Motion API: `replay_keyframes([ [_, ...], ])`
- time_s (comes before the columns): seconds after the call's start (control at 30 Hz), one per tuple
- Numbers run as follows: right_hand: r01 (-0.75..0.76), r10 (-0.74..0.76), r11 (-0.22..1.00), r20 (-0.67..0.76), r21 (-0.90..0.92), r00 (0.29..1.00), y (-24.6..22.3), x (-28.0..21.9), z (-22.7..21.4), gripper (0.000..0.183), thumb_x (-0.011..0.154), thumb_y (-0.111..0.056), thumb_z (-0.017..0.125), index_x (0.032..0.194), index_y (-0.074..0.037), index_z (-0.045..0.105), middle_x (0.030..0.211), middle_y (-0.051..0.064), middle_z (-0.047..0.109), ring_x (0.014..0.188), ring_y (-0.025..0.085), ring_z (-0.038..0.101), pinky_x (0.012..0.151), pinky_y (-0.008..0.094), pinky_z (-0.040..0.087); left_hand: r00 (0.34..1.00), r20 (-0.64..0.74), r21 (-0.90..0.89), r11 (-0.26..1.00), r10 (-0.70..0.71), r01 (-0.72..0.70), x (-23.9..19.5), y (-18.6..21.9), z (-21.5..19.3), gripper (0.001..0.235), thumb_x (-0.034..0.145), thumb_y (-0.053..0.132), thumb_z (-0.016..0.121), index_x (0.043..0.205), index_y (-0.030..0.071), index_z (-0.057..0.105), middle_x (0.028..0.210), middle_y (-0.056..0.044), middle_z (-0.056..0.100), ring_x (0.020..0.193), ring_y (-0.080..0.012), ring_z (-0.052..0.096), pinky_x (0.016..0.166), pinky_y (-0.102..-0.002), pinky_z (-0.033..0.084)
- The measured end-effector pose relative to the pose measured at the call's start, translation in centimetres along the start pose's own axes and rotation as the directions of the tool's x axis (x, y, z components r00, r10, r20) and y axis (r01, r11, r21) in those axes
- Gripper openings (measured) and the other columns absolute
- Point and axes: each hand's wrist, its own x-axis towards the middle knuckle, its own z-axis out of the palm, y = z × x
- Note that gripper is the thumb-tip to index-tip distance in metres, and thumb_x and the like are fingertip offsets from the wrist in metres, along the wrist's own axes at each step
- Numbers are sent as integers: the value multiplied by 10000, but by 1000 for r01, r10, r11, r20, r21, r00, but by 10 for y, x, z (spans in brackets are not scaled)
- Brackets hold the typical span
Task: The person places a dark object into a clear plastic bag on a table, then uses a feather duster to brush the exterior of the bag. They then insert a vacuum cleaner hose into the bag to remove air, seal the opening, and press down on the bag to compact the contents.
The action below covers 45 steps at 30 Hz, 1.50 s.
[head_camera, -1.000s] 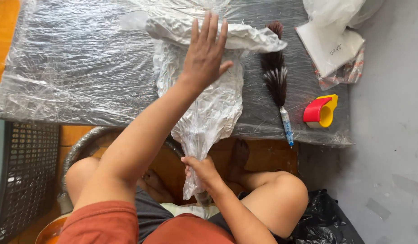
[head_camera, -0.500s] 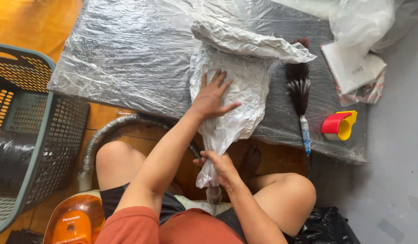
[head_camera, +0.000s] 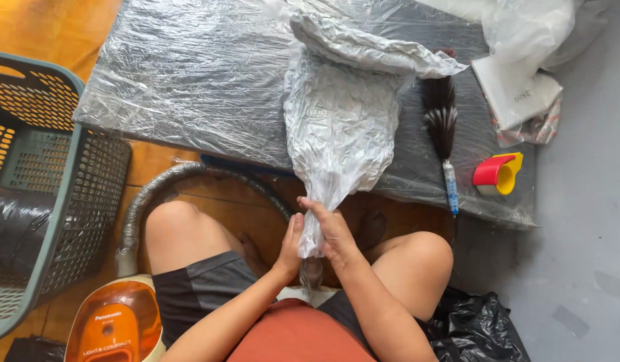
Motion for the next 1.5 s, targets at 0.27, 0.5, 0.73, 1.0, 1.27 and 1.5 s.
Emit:
replay_keyframes([
  [0.27,-101,125,987,207,-126,970,-30,-8,-1,543,837,-441,802,1094,36,762,1041,199,771,973,266,758,898,428,597,983,-164,173,984,79,-50,-13,21,15,520,1055,560,404,926,96,600,839,-201,639,886,-306,645,904,-462,504],
  [0.5,-67,73,997,175,-37,982,-38,0,2,543,817,-339,837,1121,84,684,1116,273,739,1016,389,744,905,579,572,987,-152,210,978,43,-11,-5,7,14,504,1005,629,482,1020,138,594,843,-203,657,916,-354,675,897,-478,508],
  [0.73,-91,75,980,96,176,993,-27,19,8,226,770,-114,857,874,50,742,801,165,762,703,264,778,753,456,657,1000,-14,-293,956,-24,19,-26,54,10,757,1009,714,166,968,104,612,640,-143,665,545,-224,692,551,-335,613],
  [1.0,-110,90,970,103,215,991,-63,12,27,263,791,-219,849,845,8,727,756,118,751,680,195,767,775,361,668,970,-74,-277,930,230,-242,-31,35,9,739,1032,592,48,1113,55,549,554,-194,666,431,-243,703,414,-298,581],
  [1.27,-217,149,948,278,231,949,-128,44,-4,235,888,-214,761,748,-69,640,635,18,596,555,124,603,615,264,550,938,191,-4,956,288,-292,-85,10,-11,790,969,568,430,1472,-40,441,557,-39,588,443,-118,525,460,-244,445],
  [1.5,-74,49,994,279,82,959,-167,9,-9,358,953,-203,703,659,-165,502,545,-98,406,480,42,394,503,202,348,859,-205,-144,854,468,-500,-39,-10,-20,648,1010,610,396,1120,34,672,591,-116,669,483,-186,697,440,-277,539],
])
